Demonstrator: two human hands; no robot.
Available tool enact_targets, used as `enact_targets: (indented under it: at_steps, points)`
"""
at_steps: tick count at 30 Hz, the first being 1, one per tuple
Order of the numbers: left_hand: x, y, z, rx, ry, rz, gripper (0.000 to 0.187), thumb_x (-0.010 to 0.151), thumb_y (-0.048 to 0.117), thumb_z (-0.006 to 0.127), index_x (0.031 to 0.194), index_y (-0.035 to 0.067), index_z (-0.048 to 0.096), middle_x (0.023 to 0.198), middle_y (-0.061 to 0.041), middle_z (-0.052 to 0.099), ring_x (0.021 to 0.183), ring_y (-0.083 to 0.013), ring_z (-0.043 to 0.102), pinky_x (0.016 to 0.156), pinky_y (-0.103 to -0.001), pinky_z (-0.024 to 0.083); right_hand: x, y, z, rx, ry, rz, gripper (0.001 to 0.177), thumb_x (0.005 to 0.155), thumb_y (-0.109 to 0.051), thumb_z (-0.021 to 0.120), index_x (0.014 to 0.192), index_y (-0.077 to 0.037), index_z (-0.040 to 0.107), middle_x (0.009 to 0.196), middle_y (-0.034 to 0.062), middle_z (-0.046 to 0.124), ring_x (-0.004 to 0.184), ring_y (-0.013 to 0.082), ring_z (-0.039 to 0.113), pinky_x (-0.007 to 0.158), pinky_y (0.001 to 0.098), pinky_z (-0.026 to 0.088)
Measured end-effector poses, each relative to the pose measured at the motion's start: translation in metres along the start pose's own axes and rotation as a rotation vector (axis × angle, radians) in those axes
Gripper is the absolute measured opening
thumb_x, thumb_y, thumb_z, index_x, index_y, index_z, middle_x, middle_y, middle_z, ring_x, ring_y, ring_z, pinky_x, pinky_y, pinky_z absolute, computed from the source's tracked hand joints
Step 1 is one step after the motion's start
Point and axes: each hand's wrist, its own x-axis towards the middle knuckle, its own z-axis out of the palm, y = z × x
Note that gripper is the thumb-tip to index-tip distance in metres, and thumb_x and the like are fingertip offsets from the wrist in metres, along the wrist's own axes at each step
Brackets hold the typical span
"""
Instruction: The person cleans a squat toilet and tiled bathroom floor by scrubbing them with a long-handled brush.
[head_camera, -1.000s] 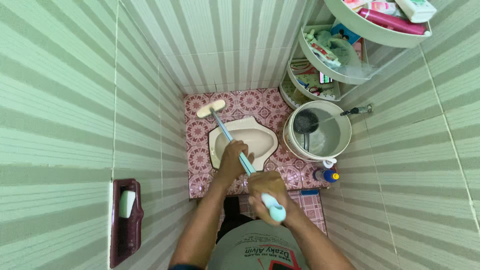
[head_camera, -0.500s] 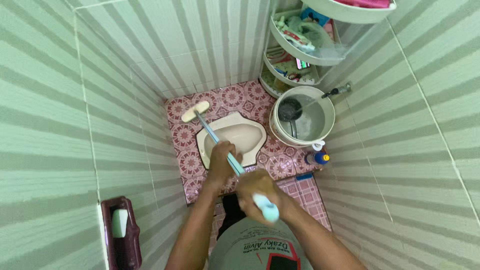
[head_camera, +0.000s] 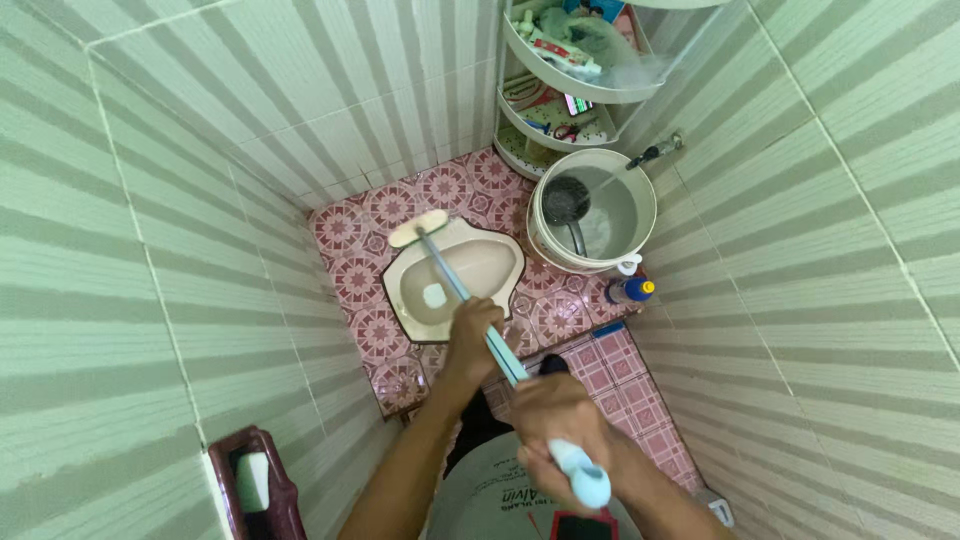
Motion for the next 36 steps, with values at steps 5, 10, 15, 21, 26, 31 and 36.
enact_targets:
  at_steps: [5,10,15,21,26,31,36]
  points:
    - [0.033,-0.012,0.007,-0.046,-0.007,0.115,0.033,0.073,0.011,0.076,0.066,0.008,0.044,0.069,-0.012,0.049,0.073,-0.0313,0.049,0.069,-0.044,0.04,0.024,0.025,-0.007,-0.078,0.083,-0.053,0.027,0.077,-0.001,0.059,0.065,-0.013,0.039,0.057,0.0031,0.042,0.05,0.0216,0.045,0.053,0.0361,0.037]
    - [0.067,0.002,0.034,-0.063,-0.004,0.087,0.031,0.073,0.011,0.077,0.064,0.008,0.048,0.066,-0.012,0.052,0.07,-0.0319,0.051,0.068,-0.045,0.042,0.023,0.034,-0.047,-0.096,0.175,-0.097,0.026,0.075,-0.001,0.058,0.065,-0.011,0.036,0.058,0.0057,0.038,0.049,0.0224,0.04,0.05,0.0358,0.034]
    - [0.074,0.04,0.085,-0.058,-0.082,0.064,0.039,0.071,0.015,0.082,0.059,0.007,0.046,0.061,-0.013,0.051,0.062,-0.0316,0.052,0.065,-0.047,0.042,-0.014,-0.001,-0.098,-0.004,0.18,-0.001,0.028,0.074,0.0,0.058,0.065,-0.013,0.035,0.056,0.0034,0.039,0.049,0.019,0.043,0.051,0.0346,0.035]
    - [0.127,0.031,0.115,-0.012,0.014,0.019,0.039,0.076,0.017,0.081,0.063,0.005,0.047,0.063,-0.013,0.052,0.067,-0.0332,0.054,0.068,-0.044,0.044,0.005,0.045,-0.156,-0.167,0.19,-0.036,0.025,0.076,-0.003,0.061,0.064,-0.01,0.04,0.057,0.0059,0.039,0.048,0.0227,0.04,0.049,0.036,0.035]
    - [0.11,0.095,0.153,-0.066,0.086,0.078,0.027,0.07,0.018,0.081,0.065,0.008,0.055,0.069,-0.011,0.059,0.07,-0.0325,0.058,0.069,-0.046,0.044,-0.023,-0.012,-0.209,0.033,0.111,-0.013,0.025,0.079,-0.005,0.061,0.065,-0.009,0.04,0.058,0.0048,0.043,0.05,0.0224,0.047,0.052,0.037,0.039]
    - [0.123,0.083,0.162,-0.005,-0.011,0.0,0.034,0.07,0.021,0.082,0.061,0.007,0.053,0.066,-0.012,0.056,0.072,-0.0334,0.058,0.071,-0.045,0.045,-0.035,0.011,-0.222,0.015,0.159,-0.033,0.03,0.08,-0.005,0.063,0.063,-0.009,0.039,0.057,0.0045,0.042,0.048,0.0204,0.044,0.05,0.0361,0.034]
    - [0.154,0.04,0.173,0.302,0.056,0.097,0.026,0.077,0.014,0.074,0.061,0.012,0.054,0.072,-0.008,0.058,0.078,-0.0305,0.061,0.081,-0.043,0.049,-0.024,0.07,-0.222,0.066,0.139,-0.109,0.032,0.083,-0.008,0.063,0.064,-0.011,0.038,0.057,0.0017,0.042,0.049,0.0171,0.043,0.051,0.0336,0.038]
